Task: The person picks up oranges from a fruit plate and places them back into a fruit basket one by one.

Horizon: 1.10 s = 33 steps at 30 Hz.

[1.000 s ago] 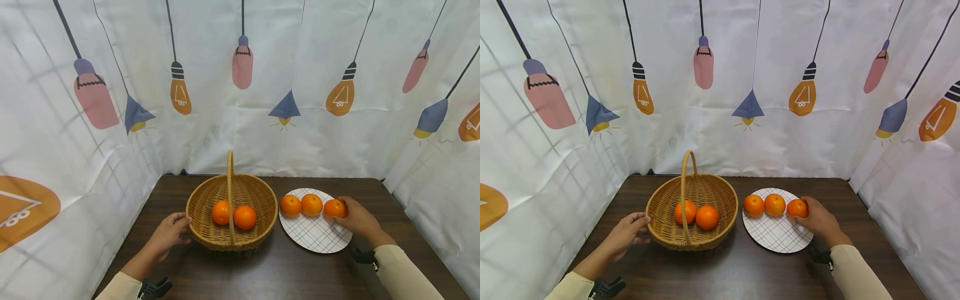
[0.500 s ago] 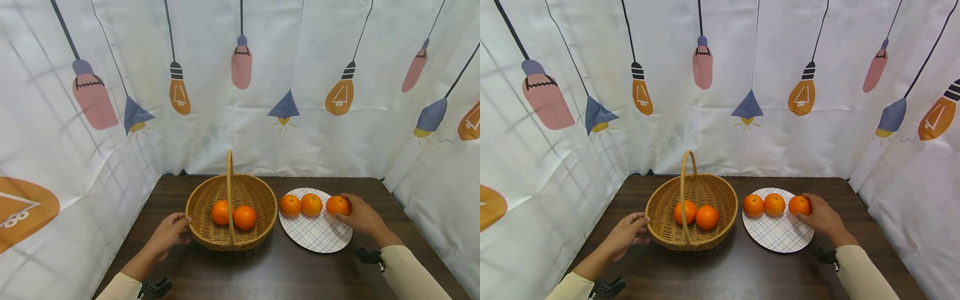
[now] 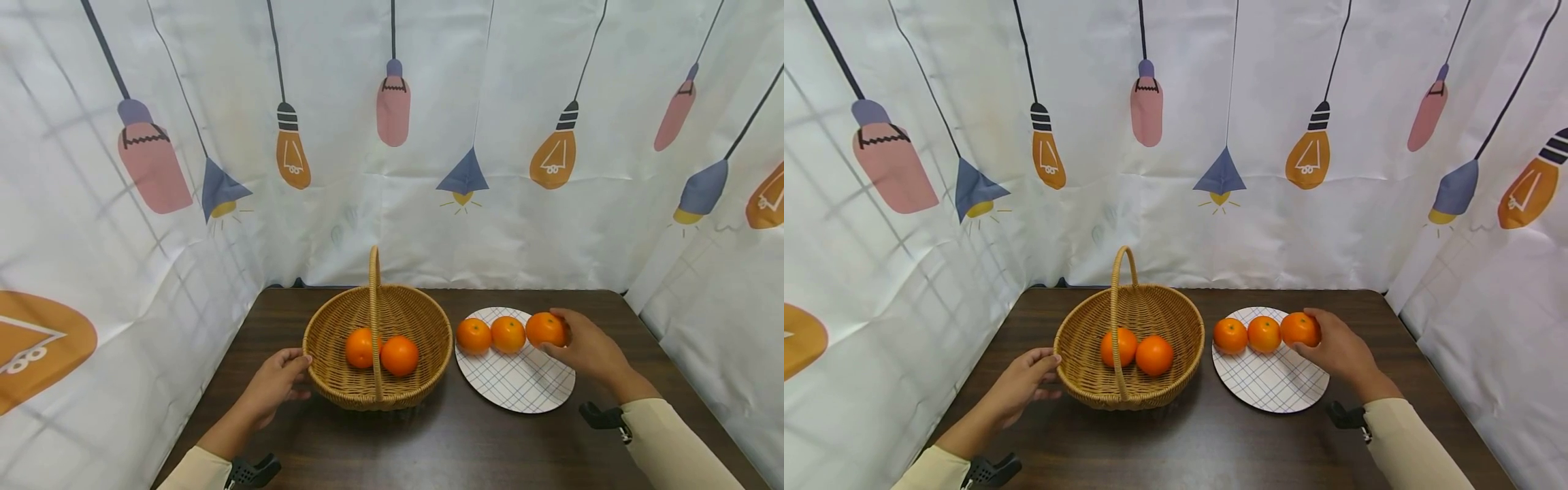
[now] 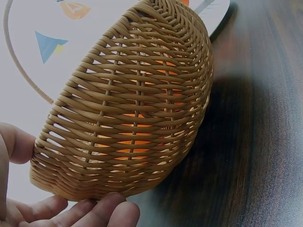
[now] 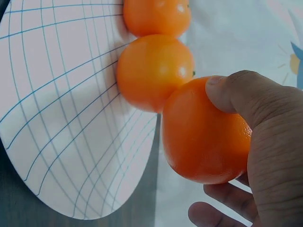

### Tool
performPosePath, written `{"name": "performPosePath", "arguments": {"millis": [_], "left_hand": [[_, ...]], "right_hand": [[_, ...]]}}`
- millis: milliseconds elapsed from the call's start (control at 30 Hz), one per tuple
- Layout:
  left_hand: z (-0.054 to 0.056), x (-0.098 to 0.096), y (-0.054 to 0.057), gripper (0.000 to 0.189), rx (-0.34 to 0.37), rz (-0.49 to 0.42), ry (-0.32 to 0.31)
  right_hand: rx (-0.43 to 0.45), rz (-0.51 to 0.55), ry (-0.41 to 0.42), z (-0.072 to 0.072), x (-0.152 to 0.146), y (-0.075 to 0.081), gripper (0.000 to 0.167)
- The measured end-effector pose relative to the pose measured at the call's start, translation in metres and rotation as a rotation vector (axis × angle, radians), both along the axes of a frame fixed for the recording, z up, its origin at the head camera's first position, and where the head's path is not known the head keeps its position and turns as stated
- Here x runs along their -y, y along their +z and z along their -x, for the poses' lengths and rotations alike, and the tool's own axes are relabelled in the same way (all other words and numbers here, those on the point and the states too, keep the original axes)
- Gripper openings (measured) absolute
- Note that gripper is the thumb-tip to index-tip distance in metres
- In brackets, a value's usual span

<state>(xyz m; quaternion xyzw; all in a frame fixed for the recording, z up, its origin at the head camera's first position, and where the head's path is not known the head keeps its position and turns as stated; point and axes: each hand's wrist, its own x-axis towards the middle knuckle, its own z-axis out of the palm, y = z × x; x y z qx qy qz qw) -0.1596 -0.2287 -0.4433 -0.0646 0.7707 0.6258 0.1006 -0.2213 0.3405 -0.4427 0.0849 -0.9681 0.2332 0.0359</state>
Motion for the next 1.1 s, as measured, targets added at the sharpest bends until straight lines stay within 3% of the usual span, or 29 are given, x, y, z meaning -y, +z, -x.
{"name": "performPosePath", "arguments": {"millis": [367, 1100], "left_hand": [[0.0, 0.001, -0.002, 0.059, 0.006, -0.005, 0.0], [0.0, 0.001, -0.002, 0.058, 0.008, 0.004, 0.009]], "right_hand": [[-0.024, -0.002, 0.042, -0.004, 0.013, 0.015, 0.091], [-0.054, -0.032, 0.092, -0.004, 0.042, 0.03, 0.084]]}}
